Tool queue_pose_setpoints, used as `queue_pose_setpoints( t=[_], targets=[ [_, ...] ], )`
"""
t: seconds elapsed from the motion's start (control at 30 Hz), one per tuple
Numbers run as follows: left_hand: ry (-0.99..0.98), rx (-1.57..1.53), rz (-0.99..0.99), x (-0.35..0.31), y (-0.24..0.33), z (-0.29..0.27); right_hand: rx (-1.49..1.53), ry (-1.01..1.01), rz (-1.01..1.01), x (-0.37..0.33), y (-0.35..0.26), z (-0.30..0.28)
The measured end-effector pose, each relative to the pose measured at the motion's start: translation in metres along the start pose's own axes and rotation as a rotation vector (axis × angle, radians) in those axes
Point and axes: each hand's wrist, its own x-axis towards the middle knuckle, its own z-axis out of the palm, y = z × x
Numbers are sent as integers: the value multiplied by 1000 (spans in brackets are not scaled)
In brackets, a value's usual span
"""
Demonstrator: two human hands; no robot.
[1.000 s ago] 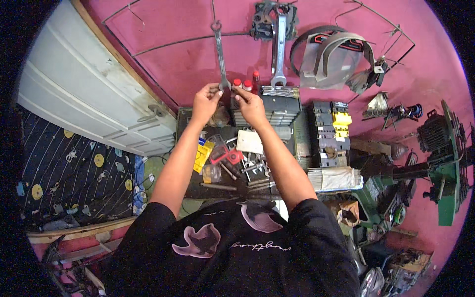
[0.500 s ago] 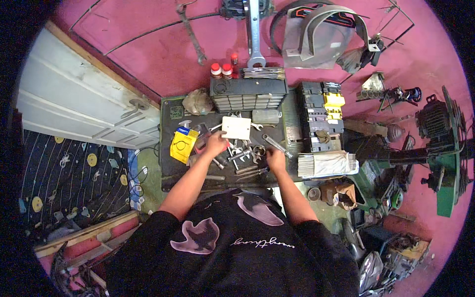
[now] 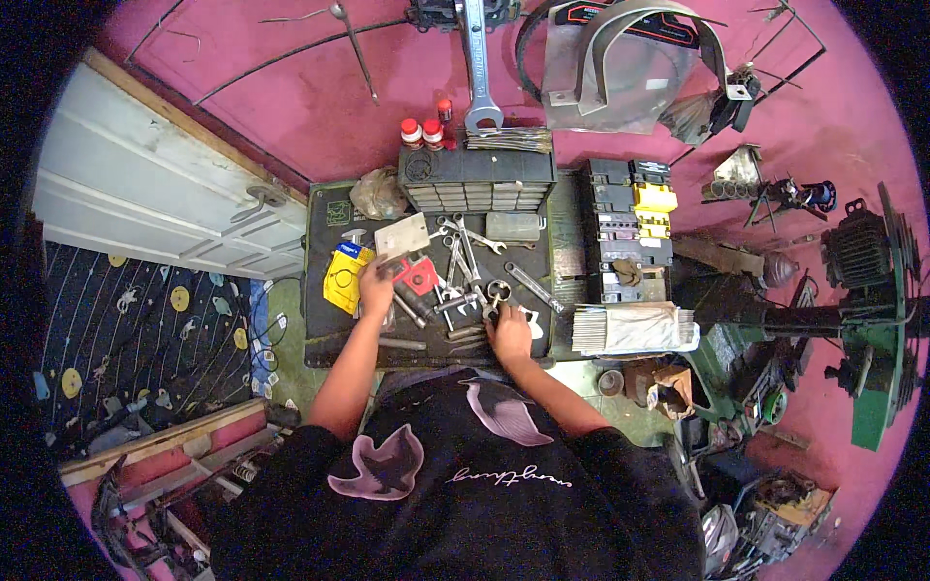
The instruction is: The person organizes a collection of mechanical parts and tools on a workbench. They wipe a metal component with a cloth, then systematically pick up various gaskets and hang them on a wire rack mounted on the wall. Finally, they pick up and hang several wrenches on the same rack.
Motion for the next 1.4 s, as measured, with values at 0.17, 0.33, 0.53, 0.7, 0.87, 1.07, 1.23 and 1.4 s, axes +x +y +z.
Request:
queue_pose_setpoints(
  t=[0.17,0.33,0.53,0.7,0.87,1.07,1.23,1.4],
  targets=[
    [63,126,-56,-56,17,-1,-27,-116,75,16,-3,0],
    [-684,-51,-223,-121,39,63,-5,-232,212,32,-5,7],
    [-741,-14,-234,-144,1,104,-68,-114,113,29,-9,8],
    [-704,46,-349,-138,28,100,-114,-315,118,40,-2,8],
    [-740,-23,-409,-126,16,117,-173,-138,-34,40,6,27],
    [-802,-263,-606,-140,46,104,193,-415,197,43,23,-1],
    [-939,-395,-608,-146,43,83,597,-664,395,31,-13,-90],
    [-1051,-417,-504,-151,102,19,910,-793,310,1,-14,-106]
  ],
)
